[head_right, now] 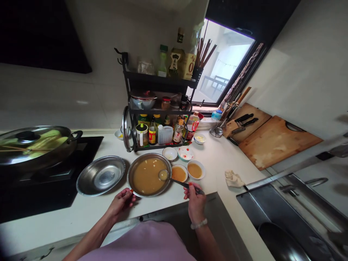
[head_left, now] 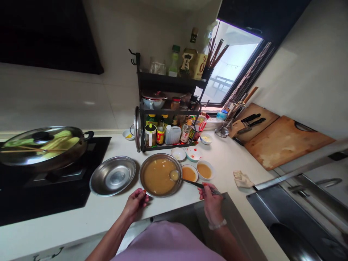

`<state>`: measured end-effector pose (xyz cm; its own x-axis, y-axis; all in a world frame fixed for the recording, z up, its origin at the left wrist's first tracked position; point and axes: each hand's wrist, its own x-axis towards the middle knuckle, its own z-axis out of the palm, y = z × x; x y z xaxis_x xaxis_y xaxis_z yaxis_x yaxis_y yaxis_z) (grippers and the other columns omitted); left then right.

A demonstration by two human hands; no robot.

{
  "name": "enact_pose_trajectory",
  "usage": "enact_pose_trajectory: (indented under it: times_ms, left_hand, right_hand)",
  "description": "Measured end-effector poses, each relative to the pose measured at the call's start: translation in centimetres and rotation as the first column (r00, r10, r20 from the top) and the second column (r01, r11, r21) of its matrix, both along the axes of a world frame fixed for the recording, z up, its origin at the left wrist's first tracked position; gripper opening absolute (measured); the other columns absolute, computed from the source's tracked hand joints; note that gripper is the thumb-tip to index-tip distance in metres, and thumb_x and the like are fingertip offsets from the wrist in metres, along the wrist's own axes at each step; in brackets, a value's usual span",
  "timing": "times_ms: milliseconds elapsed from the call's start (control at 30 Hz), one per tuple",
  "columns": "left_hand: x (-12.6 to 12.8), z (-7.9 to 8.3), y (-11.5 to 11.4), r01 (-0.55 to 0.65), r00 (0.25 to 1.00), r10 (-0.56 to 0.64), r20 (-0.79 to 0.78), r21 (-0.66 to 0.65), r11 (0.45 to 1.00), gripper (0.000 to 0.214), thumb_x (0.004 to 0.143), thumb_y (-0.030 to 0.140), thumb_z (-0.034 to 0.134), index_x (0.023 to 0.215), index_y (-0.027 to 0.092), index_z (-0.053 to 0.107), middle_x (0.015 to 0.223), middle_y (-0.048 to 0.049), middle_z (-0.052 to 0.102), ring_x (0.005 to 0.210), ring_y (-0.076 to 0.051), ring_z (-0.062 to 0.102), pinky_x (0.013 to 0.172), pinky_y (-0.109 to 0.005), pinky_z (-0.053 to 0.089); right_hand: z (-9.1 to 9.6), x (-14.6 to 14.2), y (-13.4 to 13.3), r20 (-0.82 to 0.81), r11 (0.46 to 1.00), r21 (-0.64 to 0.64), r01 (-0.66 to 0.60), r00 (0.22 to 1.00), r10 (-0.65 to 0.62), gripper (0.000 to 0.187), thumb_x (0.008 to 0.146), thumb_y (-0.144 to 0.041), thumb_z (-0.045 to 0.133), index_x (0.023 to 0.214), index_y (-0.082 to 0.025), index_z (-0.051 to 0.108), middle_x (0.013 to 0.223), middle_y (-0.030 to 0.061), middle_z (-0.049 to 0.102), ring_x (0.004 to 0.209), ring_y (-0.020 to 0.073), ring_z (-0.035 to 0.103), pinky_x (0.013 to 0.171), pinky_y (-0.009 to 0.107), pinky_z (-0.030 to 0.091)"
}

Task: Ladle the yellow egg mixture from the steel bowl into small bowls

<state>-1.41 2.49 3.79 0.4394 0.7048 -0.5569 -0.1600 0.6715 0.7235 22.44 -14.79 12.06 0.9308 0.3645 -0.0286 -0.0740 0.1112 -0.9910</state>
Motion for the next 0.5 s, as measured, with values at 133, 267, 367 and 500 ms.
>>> enact_pose_trajectory:
  times_ms: [133, 267, 367, 500]
  left_hand:
    - [0.0, 0.2, 0.0, 0.016, 1.0, -0.016, -0.023, 0.002, 1.0, 0.032, 0.063, 0.027, 0.082, 0.068, 0.017, 0.052, 0.056, -0.0006, 0.064, 0.049, -0.012, 0.059, 0.044, -0.019, 0.042]
    - [0.0, 0.3, -0.1, -0.004, 0.999, 0.004, -0.045, 0.004, 1.0, 0.031, 0.064, 0.025, 0.081, 0.07, 0.017, 0.052, 0.057, -0.0008, 0.064, 0.051, -0.012, 0.06, 0.045, -0.019, 0.043]
    - [0.1, 0.5, -0.1, -0.011, 0.998, 0.01, -0.059, -0.009, 1.0, 0.028, 0.065, 0.023, 0.08, 0.071, 0.017, 0.053, 0.057, -0.001, 0.065, 0.05, -0.012, 0.06, 0.045, -0.019, 0.043]
    - [0.1, 0.7, -0.1, 0.02, 0.999, -0.02, -0.048, -0.012, 1.0, 0.028, 0.066, 0.024, 0.08, 0.07, 0.017, 0.053, 0.057, -0.0006, 0.064, 0.051, -0.012, 0.06, 0.046, -0.019, 0.043]
  right_hand:
    - [1.4, 2.1, -1.3, -0.007, 0.998, 0.03, 0.048, 0.999, -0.048, 0.033, 0.067, -0.044, 0.075, 0.079, -0.015, 0.065, 0.057, 0.0046, 0.068, 0.045, 0.0153, 0.057, 0.039, 0.024, 0.043]
    - [2.7, 4.7, -3.1, 0.048, 0.984, 0.049, 0.17, 0.984, -0.172, 0.038, 0.065, -0.047, 0.077, 0.079, -0.014, 0.065, 0.057, 0.0043, 0.068, 0.044, 0.0137, 0.056, 0.04, 0.023, 0.044]
    - [3.0, 6.2, -4.3, 0.146, 0.96, 0.003, 0.28, 0.95, -0.278, 0.042, 0.067, -0.051, 0.076, 0.082, -0.013, 0.065, 0.056, 0.0024, 0.066, 0.042, 0.0129, 0.055, 0.04, 0.024, 0.046]
    - [2.0, 7.2, -5.4, 0.318, 0.942, -0.09, 0.324, 0.905, -0.281, 0.045, 0.07, -0.056, 0.072, 0.087, -0.014, 0.067, 0.059, 0.0009, 0.064, 0.045, 0.0133, 0.056, 0.045, 0.026, 0.049]
